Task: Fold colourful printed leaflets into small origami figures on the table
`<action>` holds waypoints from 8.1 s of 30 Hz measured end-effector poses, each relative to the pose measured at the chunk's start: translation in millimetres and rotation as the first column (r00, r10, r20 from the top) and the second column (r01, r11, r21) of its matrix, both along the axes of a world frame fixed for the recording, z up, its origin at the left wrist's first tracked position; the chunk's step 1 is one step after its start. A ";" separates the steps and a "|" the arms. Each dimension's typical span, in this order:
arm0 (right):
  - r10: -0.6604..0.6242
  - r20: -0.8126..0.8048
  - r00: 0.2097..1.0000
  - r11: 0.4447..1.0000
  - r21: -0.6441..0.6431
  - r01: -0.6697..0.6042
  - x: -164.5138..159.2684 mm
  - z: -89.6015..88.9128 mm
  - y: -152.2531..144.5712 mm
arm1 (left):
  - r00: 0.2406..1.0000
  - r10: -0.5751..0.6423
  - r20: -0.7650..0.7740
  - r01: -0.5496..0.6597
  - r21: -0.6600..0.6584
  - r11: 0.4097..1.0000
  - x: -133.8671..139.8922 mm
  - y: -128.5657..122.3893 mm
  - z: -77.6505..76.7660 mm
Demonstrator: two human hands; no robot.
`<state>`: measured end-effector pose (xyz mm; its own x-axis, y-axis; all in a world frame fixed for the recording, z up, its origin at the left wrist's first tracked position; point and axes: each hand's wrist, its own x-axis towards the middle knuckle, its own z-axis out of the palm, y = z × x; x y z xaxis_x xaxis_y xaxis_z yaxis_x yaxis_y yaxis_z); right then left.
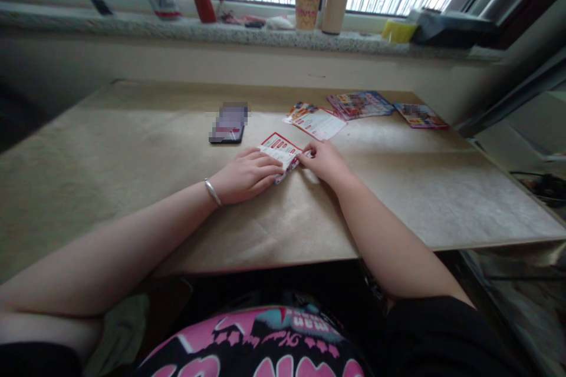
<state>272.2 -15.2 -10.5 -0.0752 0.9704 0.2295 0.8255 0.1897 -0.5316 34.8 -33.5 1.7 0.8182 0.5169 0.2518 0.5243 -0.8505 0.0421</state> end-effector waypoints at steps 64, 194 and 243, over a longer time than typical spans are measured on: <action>-0.105 -0.316 0.943 0.994 -0.016 0.105 -9.8 -5.5 4.8 | 0.994 -0.040 -0.100 0.042 0.017 0.999 6.4 -10.4 0.9; 0.405 -0.141 0.903 0.780 0.568 -0.261 -31.0 15.7 -24.4 | 0.733 0.162 0.661 -0.166 -0.058 0.985 2.5 12.0 -9.0; 0.352 -0.035 0.935 0.753 0.603 -0.261 -30.6 19.0 -27.7 | 0.584 0.109 0.804 -0.133 -0.037 0.990 0.0 13.5 -5.1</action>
